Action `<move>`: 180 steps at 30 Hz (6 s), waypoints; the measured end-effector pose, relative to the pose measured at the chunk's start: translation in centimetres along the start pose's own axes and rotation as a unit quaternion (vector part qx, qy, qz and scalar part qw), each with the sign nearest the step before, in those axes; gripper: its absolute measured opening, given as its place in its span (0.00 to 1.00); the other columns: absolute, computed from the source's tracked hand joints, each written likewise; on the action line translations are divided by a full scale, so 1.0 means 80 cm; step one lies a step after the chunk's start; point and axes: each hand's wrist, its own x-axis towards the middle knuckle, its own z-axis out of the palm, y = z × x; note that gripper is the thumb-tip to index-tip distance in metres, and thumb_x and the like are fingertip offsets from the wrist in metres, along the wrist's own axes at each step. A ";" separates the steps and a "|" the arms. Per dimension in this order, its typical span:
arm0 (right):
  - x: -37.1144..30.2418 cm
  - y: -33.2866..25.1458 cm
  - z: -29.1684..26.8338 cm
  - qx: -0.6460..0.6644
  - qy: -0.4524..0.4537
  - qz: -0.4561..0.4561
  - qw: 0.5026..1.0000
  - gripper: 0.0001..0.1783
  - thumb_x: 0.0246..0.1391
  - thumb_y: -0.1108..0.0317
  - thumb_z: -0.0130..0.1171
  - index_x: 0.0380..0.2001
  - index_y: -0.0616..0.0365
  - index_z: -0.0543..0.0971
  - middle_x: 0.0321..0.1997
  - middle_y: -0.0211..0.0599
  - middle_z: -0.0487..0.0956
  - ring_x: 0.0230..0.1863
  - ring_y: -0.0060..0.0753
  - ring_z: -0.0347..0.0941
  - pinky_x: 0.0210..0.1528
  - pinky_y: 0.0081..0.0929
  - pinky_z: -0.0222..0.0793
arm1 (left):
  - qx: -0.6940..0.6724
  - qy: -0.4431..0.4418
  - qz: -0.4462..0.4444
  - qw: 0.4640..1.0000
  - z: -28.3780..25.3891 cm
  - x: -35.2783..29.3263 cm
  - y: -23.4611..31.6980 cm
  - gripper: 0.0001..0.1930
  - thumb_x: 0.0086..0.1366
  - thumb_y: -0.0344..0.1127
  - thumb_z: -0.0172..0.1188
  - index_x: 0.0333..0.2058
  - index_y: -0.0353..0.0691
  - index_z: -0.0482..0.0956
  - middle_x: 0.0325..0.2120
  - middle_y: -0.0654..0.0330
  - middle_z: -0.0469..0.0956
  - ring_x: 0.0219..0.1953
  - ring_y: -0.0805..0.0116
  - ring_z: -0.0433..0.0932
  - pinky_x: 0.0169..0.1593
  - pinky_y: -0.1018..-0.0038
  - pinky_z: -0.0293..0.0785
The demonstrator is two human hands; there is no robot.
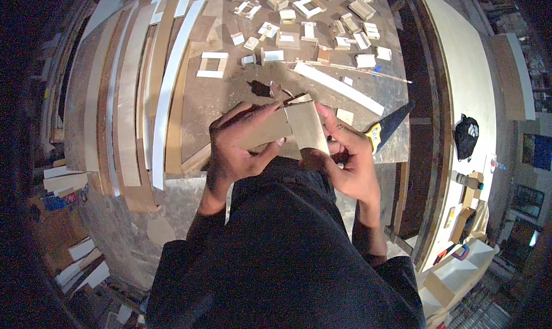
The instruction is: The person cuts wooden blocks with a hand saw, applies adhesive to the pieces using a wooden stick, and joins the blocks together by hand.
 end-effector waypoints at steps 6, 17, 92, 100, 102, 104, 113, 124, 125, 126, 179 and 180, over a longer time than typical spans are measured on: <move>0.003 -0.011 -0.001 -0.028 0.012 0.010 0.999 0.41 0.53 0.91 0.55 0.72 0.58 0.65 0.70 0.50 0.70 0.51 0.31 0.82 0.48 0.23 0.80 | -0.026 -0.003 -0.009 1.000 -0.002 0.003 0.004 0.28 0.49 0.32 0.72 0.53 0.39 0.83 0.40 0.50 0.83 0.41 0.51 0.83 0.48 0.63 0.80; 0.021 -0.008 0.004 -0.101 0.113 -0.014 0.988 0.28 0.59 0.76 0.66 0.63 0.61 0.77 0.48 0.42 0.86 0.43 0.17 0.80 0.45 0.19 0.75 | -0.051 0.014 -0.021 0.998 0.011 0.002 0.014 0.27 0.53 0.30 0.75 0.53 0.35 0.82 0.43 0.51 0.85 0.45 0.60 0.86 0.48 0.68 0.81; 0.025 0.415 -0.023 -0.388 0.132 0.191 0.892 0.16 0.54 0.60 0.66 0.45 0.48 0.88 0.40 0.48 0.86 0.40 0.49 0.85 0.43 0.38 0.78 | 0.069 -0.169 -0.178 0.967 0.214 -0.207 -0.280 0.24 0.50 0.34 0.75 0.48 0.40 0.83 0.48 0.52 0.79 0.52 0.48 0.77 0.58 0.56 0.71; 0.025 0.426 -0.027 -0.433 0.138 0.096 0.886 0.14 0.54 0.60 0.66 0.43 0.49 0.88 0.38 0.49 0.85 0.40 0.55 0.83 0.42 0.42 0.78 | 0.060 -0.193 -0.152 0.968 0.203 -0.188 -0.265 0.21 0.53 0.32 0.73 0.46 0.37 0.83 0.44 0.51 0.80 0.48 0.47 0.79 0.52 0.56 0.73; 0.026 0.425 -0.026 -0.439 0.137 0.094 0.883 0.13 0.54 0.60 0.66 0.41 0.50 0.88 0.37 0.49 0.84 0.39 0.56 0.83 0.42 0.43 0.78 | 0.065 -0.195 -0.148 0.967 0.202 -0.189 -0.264 0.20 0.53 0.32 0.72 0.46 0.36 0.83 0.44 0.51 0.80 0.48 0.47 0.79 0.51 0.56 0.73; 0.030 0.422 -0.027 -0.457 0.112 0.100 0.876 0.12 0.54 0.60 0.65 0.40 0.50 0.87 0.38 0.49 0.84 0.40 0.56 0.82 0.42 0.44 0.78 | 0.034 -0.198 -0.177 0.964 0.204 -0.190 -0.266 0.20 0.53 0.31 0.72 0.46 0.37 0.82 0.43 0.51 0.80 0.48 0.47 0.79 0.52 0.55 0.72; 0.031 0.422 -0.032 -0.483 0.085 0.093 0.866 0.14 0.55 0.60 0.64 0.43 0.48 0.87 0.35 0.48 0.85 0.37 0.58 0.82 0.41 0.45 0.78 | 0.047 -0.196 -0.172 0.964 0.206 -0.188 -0.264 0.18 0.53 0.30 0.72 0.44 0.36 0.82 0.41 0.51 0.79 0.47 0.47 0.79 0.52 0.55 0.71; -0.008 0.397 -0.077 -0.373 0.172 0.151 0.899 0.17 0.50 0.61 0.71 0.43 0.53 0.89 0.36 0.48 0.87 0.36 0.43 0.86 0.42 0.34 0.80 | 0.092 -0.213 -0.191 0.954 0.164 -0.215 -0.266 0.43 0.49 0.39 0.78 0.63 0.41 0.68 0.61 0.51 0.68 0.65 0.46 0.66 0.69 0.54 0.62; -0.015 0.394 -0.078 -0.369 0.164 0.172 0.899 0.16 0.50 0.61 0.71 0.43 0.54 0.89 0.37 0.46 0.87 0.36 0.41 0.86 0.42 0.34 0.80 | 0.097 -0.213 -0.206 0.950 0.161 -0.223 -0.271 0.44 0.48 0.39 0.79 0.63 0.41 0.68 0.61 0.51 0.68 0.65 0.46 0.66 0.69 0.54 0.62; -0.021 0.392 -0.078 -0.364 0.156 0.193 0.898 0.16 0.50 0.61 0.71 0.42 0.55 0.89 0.37 0.45 0.88 0.35 0.39 0.86 0.42 0.33 0.80 | 0.101 -0.212 -0.221 0.947 0.158 -0.232 -0.275 0.44 0.47 0.39 0.79 0.63 0.41 0.68 0.61 0.51 0.68 0.65 0.46 0.66 0.69 0.54 0.62; 0.129 0.375 -0.081 -0.410 0.171 0.038 0.895 0.15 0.53 0.56 0.68 0.41 0.50 0.88 0.38 0.48 0.85 0.37 0.52 0.83 0.44 0.42 0.79 | 0.208 -0.010 -0.182 0.961 0.157 -0.283 -0.233 0.46 0.54 0.48 0.76 0.67 0.37 0.67 0.53 0.42 0.74 0.56 0.43 0.72 0.57 0.52 0.72; 0.156 0.369 -0.066 -0.466 0.135 0.027 0.874 0.13 0.52 0.62 0.70 0.41 0.52 0.87 0.38 0.48 0.86 0.38 0.49 0.84 0.41 0.40 0.79 | 0.215 -0.006 -0.191 0.958 0.155 -0.290 -0.236 0.46 0.54 0.48 0.76 0.67 0.37 0.67 0.53 0.42 0.74 0.56 0.43 0.72 0.57 0.52 0.72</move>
